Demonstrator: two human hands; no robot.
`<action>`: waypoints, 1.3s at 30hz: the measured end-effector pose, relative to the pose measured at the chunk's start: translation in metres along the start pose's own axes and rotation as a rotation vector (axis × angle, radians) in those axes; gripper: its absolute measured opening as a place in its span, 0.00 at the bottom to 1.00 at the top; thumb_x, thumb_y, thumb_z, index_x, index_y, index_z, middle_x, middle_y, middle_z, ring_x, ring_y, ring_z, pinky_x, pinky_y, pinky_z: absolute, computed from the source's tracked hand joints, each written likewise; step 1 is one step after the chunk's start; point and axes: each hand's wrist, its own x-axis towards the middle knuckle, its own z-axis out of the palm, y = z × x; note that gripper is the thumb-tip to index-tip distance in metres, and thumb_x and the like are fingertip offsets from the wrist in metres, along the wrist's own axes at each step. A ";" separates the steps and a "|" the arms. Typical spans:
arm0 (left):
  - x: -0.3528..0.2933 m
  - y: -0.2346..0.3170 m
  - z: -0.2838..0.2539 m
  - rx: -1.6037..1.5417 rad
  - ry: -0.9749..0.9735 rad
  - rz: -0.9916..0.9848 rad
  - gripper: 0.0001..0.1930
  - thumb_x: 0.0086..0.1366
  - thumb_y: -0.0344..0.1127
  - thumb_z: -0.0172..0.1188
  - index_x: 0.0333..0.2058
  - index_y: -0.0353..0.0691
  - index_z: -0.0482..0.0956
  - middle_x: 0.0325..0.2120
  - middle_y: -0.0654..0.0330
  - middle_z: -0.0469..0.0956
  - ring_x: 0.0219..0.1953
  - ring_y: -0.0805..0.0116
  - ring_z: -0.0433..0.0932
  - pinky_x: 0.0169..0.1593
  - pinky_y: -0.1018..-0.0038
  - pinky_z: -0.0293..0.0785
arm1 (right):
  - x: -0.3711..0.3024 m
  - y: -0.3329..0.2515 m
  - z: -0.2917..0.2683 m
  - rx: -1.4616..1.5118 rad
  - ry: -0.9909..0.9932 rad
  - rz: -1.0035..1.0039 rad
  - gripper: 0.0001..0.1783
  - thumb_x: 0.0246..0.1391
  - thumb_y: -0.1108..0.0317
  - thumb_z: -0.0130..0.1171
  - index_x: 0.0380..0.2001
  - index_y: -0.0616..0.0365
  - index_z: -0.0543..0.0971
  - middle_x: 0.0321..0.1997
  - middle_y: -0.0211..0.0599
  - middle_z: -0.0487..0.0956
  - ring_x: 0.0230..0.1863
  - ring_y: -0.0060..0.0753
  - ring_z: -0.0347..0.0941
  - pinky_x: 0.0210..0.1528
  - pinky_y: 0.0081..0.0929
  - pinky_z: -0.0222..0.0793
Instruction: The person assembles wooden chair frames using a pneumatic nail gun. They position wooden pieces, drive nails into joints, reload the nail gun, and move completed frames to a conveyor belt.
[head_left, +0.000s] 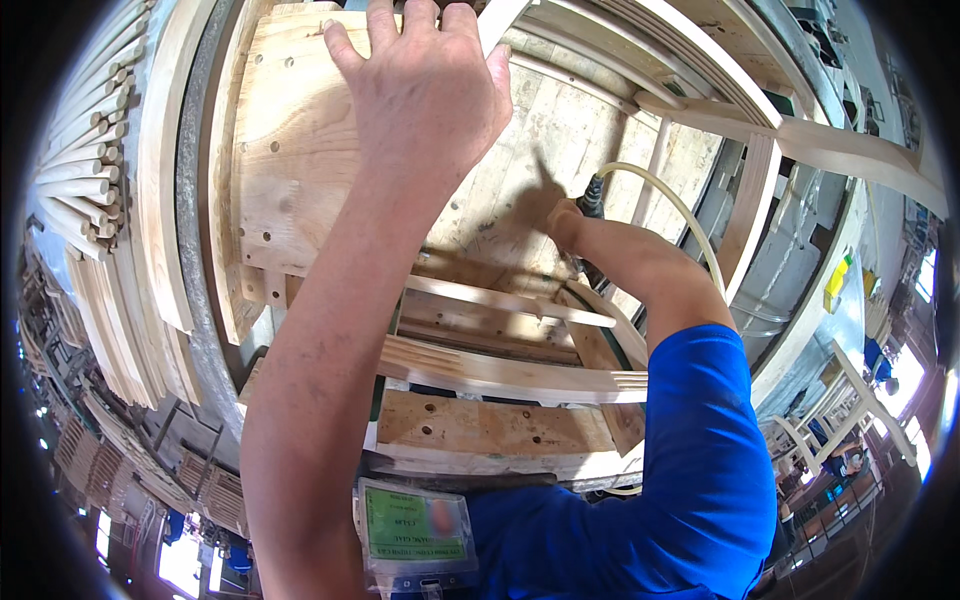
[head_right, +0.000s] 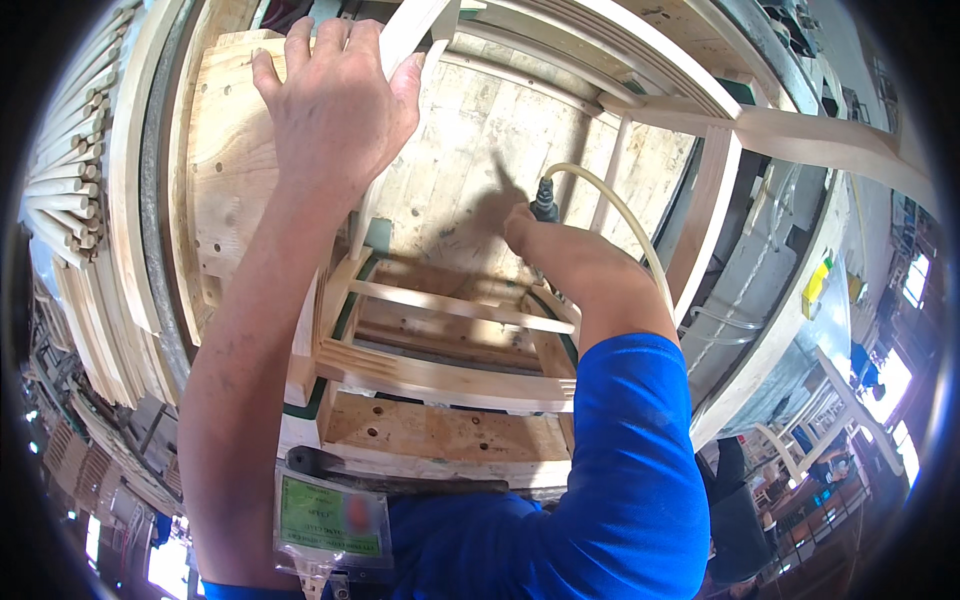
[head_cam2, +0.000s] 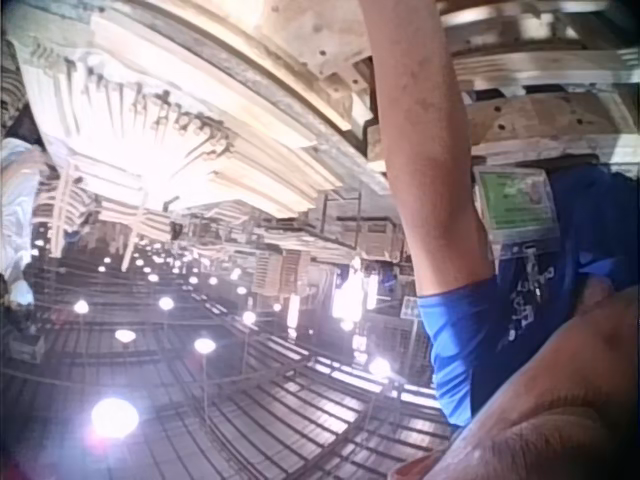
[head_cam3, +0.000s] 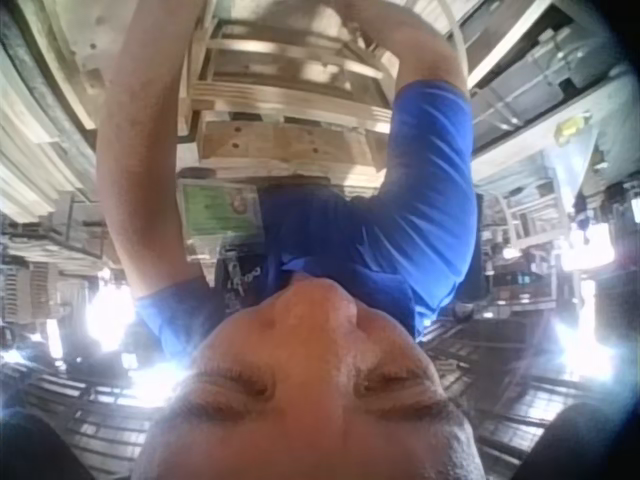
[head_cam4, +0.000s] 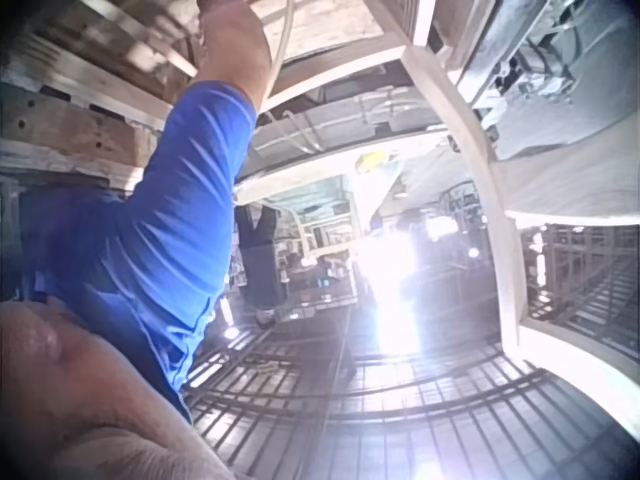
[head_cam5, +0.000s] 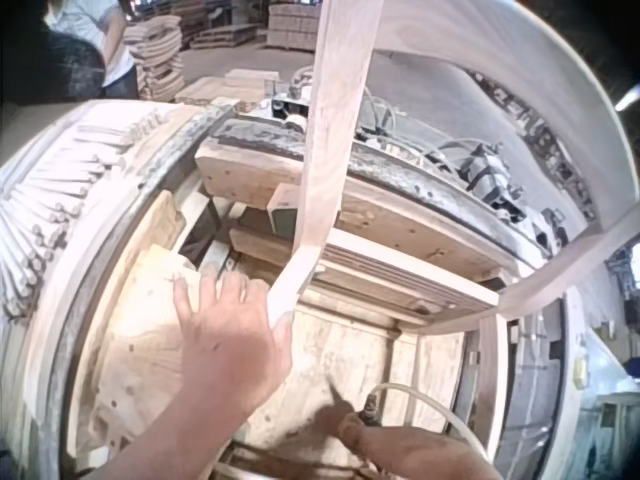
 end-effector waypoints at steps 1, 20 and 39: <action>0.000 0.000 0.000 0.000 -0.020 -0.011 0.21 0.62 0.47 0.67 0.47 0.39 0.82 0.46 0.54 0.79 0.60 0.49 0.72 0.61 0.30 0.60 | -0.003 0.004 0.001 0.006 0.013 0.011 0.22 0.54 0.48 0.68 0.50 0.42 0.87 0.52 0.31 0.86 0.54 0.37 0.82 0.48 0.46 0.78; 0.008 0.029 -0.052 -0.032 -0.289 -0.155 0.32 0.65 0.49 0.63 0.64 0.41 0.70 0.66 0.50 0.67 0.73 0.44 0.57 0.70 0.32 0.49 | -0.427 -0.084 0.034 0.712 1.210 0.577 0.17 0.51 0.69 0.62 0.44 0.63 0.75 0.40 0.50 0.82 0.40 0.51 0.82 0.39 0.44 0.77; -0.091 0.063 -0.149 0.295 -0.102 0.169 0.42 0.63 0.55 0.57 0.64 0.22 0.65 0.60 0.34 0.71 0.60 0.38 0.72 0.59 0.47 0.72 | -0.474 -0.287 0.448 1.011 0.982 2.073 0.16 0.49 0.75 0.61 0.43 0.49 0.76 0.43 0.39 0.78 0.50 0.47 0.75 0.50 0.46 0.65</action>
